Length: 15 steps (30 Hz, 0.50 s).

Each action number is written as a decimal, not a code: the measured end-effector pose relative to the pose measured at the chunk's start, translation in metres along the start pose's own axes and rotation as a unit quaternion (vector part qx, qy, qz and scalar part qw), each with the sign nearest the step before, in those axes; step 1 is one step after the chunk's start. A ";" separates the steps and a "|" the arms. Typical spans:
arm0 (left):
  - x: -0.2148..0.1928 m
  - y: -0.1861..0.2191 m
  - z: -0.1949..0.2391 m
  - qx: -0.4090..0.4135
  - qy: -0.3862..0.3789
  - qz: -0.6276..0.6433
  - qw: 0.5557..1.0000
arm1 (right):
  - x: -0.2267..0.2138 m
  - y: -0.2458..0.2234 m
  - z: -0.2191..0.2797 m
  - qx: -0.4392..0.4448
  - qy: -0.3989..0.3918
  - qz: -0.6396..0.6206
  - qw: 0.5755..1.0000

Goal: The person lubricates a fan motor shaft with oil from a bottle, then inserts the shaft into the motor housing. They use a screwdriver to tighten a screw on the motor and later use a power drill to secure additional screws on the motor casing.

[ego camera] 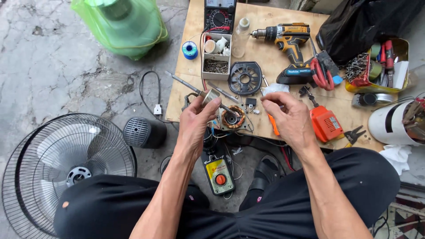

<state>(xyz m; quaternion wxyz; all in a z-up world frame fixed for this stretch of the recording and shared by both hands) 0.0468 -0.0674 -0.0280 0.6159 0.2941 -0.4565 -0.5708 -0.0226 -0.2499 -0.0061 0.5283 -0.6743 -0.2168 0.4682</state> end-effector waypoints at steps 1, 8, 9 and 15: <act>-0.002 0.000 0.004 0.004 0.000 -0.001 1.000 | 0.002 -0.001 0.002 -0.003 0.000 -0.003 1.000; -0.010 0.001 0.013 0.041 0.004 -0.055 0.998 | 0.010 -0.009 0.012 -0.065 -0.040 0.040 0.996; -0.012 0.002 0.013 0.042 0.006 -0.054 0.998 | 0.012 -0.004 0.013 -0.053 -0.038 0.051 0.997; -0.023 0.001 0.012 0.033 0.000 -0.001 0.999 | 0.021 0.024 0.046 -0.005 -0.009 0.009 1.000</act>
Point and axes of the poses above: each hand's wrist, its own z-axis away from the middle knuckle, its own x-axis out of the palm, y = z × x, the point moved 4 cm from there along -z, towards the middle knuckle, and after that the axes turned 3 degrees about y, right-handed, at the moved point
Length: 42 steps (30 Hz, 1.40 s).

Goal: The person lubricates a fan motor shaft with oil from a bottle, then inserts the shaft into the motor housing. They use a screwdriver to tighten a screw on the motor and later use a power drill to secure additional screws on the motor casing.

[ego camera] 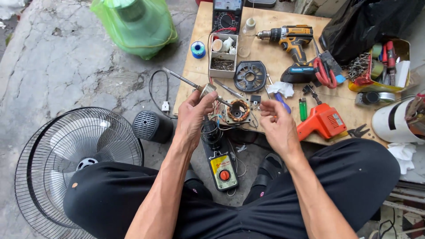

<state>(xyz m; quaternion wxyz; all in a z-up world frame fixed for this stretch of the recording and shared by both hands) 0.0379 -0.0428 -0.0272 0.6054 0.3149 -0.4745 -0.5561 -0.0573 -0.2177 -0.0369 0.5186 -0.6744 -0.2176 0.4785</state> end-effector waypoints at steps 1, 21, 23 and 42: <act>-0.001 -0.002 0.000 0.004 0.002 0.002 1.000 | 0.005 -0.005 0.003 -0.004 -0.002 0.000 1.000; 0.000 -0.034 0.017 -0.089 -0.015 0.036 0.995 | 0.057 -0.052 0.003 -0.177 0.015 0.095 0.980; -0.009 -0.033 0.019 -0.095 -0.013 0.015 0.995 | 0.055 -0.045 -0.005 -0.151 0.011 0.094 0.984; -0.045 -0.062 -0.035 -0.032 0.135 -0.025 0.990 | 0.059 -0.057 -0.072 -0.033 -0.202 0.224 0.953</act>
Point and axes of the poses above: each hand's wrist, its own z-axis away from the middle knuckle, its own x-axis out of the palm, y = z × x, the point moved 4 cm from there along -z, towards the middle knuckle, and after that the axes turned 3 degrees about y, right-handed, at the moved point
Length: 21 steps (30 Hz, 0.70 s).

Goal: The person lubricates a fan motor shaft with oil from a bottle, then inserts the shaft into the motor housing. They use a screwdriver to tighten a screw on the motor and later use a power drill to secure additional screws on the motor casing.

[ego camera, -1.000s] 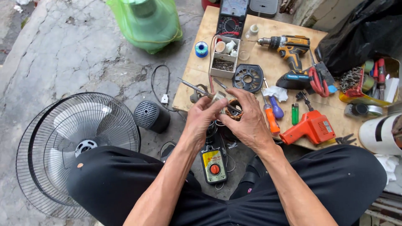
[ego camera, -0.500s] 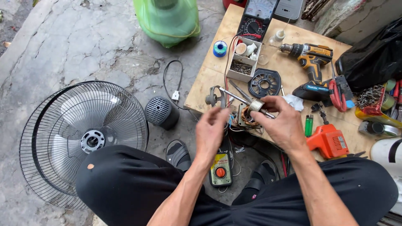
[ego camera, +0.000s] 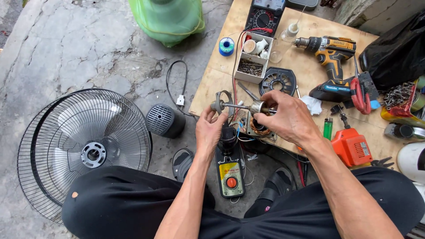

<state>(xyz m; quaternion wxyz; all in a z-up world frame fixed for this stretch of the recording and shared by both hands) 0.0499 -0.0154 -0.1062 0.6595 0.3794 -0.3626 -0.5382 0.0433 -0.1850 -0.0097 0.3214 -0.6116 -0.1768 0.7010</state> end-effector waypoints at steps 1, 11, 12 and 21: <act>0.000 -0.006 -0.004 -0.001 -0.001 -0.001 1.000 | -0.001 0.000 0.000 0.001 0.000 0.000 1.000; -0.005 -0.023 -0.016 -0.007 0.019 0.047 0.999 | 0.007 0.001 -0.003 -0.021 -0.015 0.007 1.000; -0.006 -0.026 -0.018 -0.006 0.022 0.048 0.999 | 0.008 0.001 -0.003 -0.029 -0.015 0.011 0.999; -0.009 -0.020 -0.014 -0.021 0.021 0.053 0.998 | 0.009 -0.004 -0.005 -0.078 -0.033 0.035 0.996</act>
Point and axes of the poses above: each hand's wrist, its own z-axis away from the middle knuckle, its own x-axis out of the palm, y = z × x, the point moved 4 cm from there along -z, towards the middle knuckle, and after that the axes turned 3 degrees about y, right-handed, at the moved point
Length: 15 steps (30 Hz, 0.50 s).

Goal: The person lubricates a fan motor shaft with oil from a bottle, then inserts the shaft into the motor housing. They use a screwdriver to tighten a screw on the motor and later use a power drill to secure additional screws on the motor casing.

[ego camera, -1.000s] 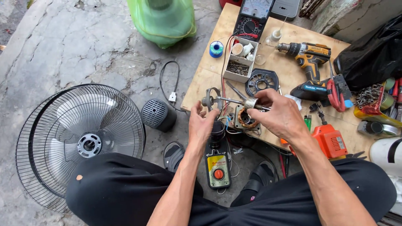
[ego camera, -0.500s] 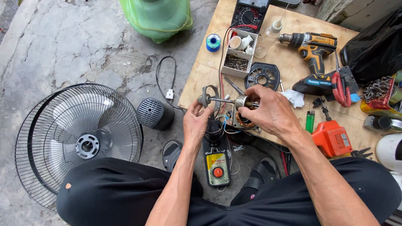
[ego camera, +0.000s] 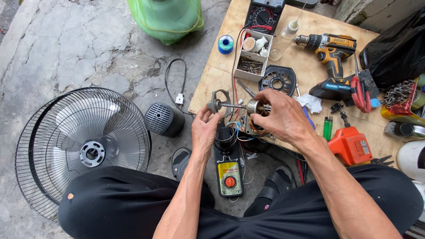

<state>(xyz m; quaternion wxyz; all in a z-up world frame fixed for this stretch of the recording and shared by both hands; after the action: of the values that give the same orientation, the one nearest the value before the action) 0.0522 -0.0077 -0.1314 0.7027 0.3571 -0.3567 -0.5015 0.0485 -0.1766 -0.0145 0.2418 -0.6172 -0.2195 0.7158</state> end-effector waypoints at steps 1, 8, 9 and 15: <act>0.000 -0.001 -0.001 0.000 0.000 0.000 1.000 | 0.000 -0.001 0.000 0.000 0.000 0.000 1.000; -0.001 0.003 0.006 -0.013 -0.015 -0.011 1.000 | -0.001 -0.016 -0.001 -0.049 -0.015 0.010 0.999; -0.003 0.004 0.007 -0.011 -0.015 -0.013 1.000 | -0.003 -0.021 -0.002 -0.050 -0.025 0.000 0.998; -0.009 0.011 0.011 -0.011 -0.016 -0.005 1.000 | 0.012 -0.024 -0.007 -0.047 -0.049 -0.013 0.998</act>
<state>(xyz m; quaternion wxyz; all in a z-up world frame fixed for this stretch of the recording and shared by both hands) 0.0456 0.0017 -0.1177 0.6982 0.3432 -0.3602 -0.5147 0.0554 -0.1499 -0.0098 0.2110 -0.5892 -0.2727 0.7307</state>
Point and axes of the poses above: each hand's wrist, its own z-axis away from the middle knuckle, its own x-axis out of the palm, y = z × x, the point moved 4 cm from there along -z, towards the middle knuckle, and after that the axes turned 3 degrees about y, right-handed, at the moved point
